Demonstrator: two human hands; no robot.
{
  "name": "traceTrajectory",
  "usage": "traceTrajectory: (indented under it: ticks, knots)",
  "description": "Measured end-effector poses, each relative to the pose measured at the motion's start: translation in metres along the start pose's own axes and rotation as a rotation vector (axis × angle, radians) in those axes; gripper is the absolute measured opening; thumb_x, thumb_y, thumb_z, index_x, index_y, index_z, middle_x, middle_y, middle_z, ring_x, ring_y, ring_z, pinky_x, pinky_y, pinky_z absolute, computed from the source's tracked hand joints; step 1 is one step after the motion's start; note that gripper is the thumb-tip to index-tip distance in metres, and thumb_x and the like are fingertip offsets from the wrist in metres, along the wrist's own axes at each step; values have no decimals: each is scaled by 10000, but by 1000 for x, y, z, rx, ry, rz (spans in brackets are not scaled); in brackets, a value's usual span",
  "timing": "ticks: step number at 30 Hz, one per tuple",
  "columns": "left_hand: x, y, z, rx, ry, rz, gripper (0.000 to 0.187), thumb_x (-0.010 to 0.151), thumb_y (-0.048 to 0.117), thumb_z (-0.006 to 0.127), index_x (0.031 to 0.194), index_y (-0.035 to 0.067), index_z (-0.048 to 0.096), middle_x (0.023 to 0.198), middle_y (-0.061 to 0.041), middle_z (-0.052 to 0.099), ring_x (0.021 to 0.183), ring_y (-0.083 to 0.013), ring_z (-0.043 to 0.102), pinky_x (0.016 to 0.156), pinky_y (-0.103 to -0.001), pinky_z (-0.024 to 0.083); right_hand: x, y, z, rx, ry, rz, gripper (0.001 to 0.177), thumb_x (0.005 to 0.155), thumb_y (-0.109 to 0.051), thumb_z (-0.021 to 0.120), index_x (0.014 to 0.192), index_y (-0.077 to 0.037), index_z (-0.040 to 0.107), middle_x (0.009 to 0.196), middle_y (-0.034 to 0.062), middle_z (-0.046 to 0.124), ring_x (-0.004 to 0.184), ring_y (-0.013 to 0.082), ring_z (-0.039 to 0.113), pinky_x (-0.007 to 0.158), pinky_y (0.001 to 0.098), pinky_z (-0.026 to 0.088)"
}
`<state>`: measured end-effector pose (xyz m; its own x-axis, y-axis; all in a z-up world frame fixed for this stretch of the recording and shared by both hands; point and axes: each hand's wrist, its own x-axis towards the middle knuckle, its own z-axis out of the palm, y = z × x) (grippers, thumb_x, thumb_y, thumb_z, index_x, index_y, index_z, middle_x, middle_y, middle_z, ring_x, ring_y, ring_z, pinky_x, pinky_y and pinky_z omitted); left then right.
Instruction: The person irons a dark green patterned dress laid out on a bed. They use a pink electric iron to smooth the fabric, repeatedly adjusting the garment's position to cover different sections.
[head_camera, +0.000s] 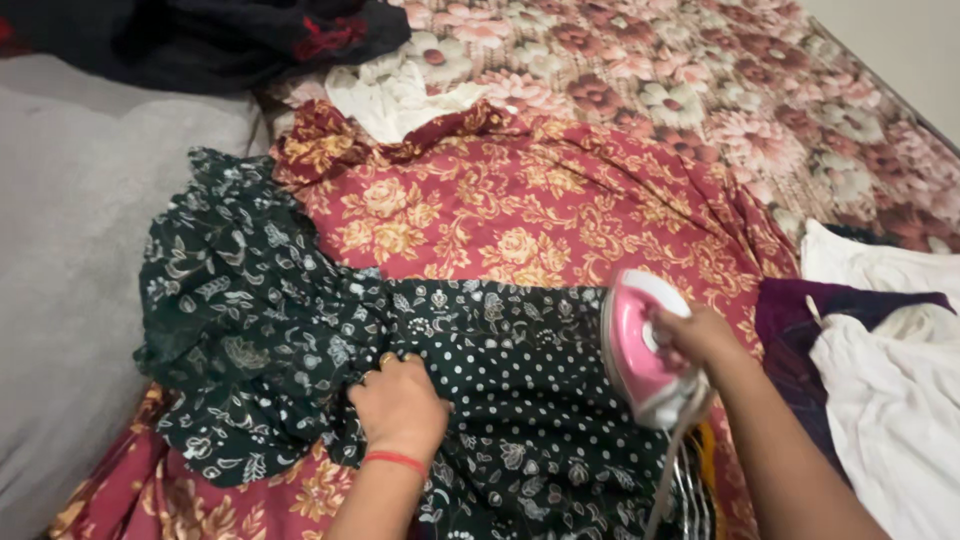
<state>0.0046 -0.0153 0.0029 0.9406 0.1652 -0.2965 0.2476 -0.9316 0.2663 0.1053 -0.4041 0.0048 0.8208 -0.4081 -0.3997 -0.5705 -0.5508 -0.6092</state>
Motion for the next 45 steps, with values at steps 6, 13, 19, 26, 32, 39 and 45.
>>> traceTrajectory:
  ticks: [6,13,19,26,32,39,45]
  knots:
    - [-4,9,6,-3,86,46,741,706,458,890,1288,111,588,1270,-118,595,1157,-328,608,961,-480,462,84,-4,-12,-6,2,-78,477,931,-411,732,1042,53,743,738,103,682,628,223,657,628,397,537]
    - [1,5,7,-29,32,33,796,722,479,875,1351,112,553,1319,-116,571,1194,-328,586,994,-505,444,-3,1,-3,28,-72,79,555,881,-472,687,1166,4,712,936,194,746,755,288,710,699,436,632]
    - [0,10,13,8,-25,29,703,780,525,816,1314,122,599,1373,-126,563,1231,-340,583,1047,-525,424,-20,12,8,54,-51,86,499,894,-491,671,1199,-96,685,964,151,738,782,241,688,652,358,604]
    - [-2,13,11,-11,-17,62,607,829,480,768,1285,108,617,1359,-140,568,1220,-365,594,1059,-568,398,0,-55,7,206,-104,119,459,971,-398,654,1140,28,636,909,173,651,660,240,645,580,368,573]
    - [10,11,25,-46,8,36,386,959,302,520,1272,111,637,1363,-155,583,1202,-378,611,1051,-587,401,-104,-67,79,186,-364,-28,411,891,-267,646,1252,-73,682,935,153,753,747,235,720,688,373,643]
    - [21,4,50,-39,176,49,619,910,193,451,1518,77,423,1440,-175,538,1143,-359,645,986,-600,422,-52,-121,167,123,-326,-446,391,825,-301,754,1043,25,768,792,119,744,686,215,706,634,357,561]
    - [22,-3,45,-11,144,48,666,905,242,497,1542,80,388,1431,-137,564,1120,-322,667,971,-554,460,-39,-130,167,-187,-207,-377,414,847,-369,714,1087,-33,740,843,119,756,710,202,737,675,342,596]
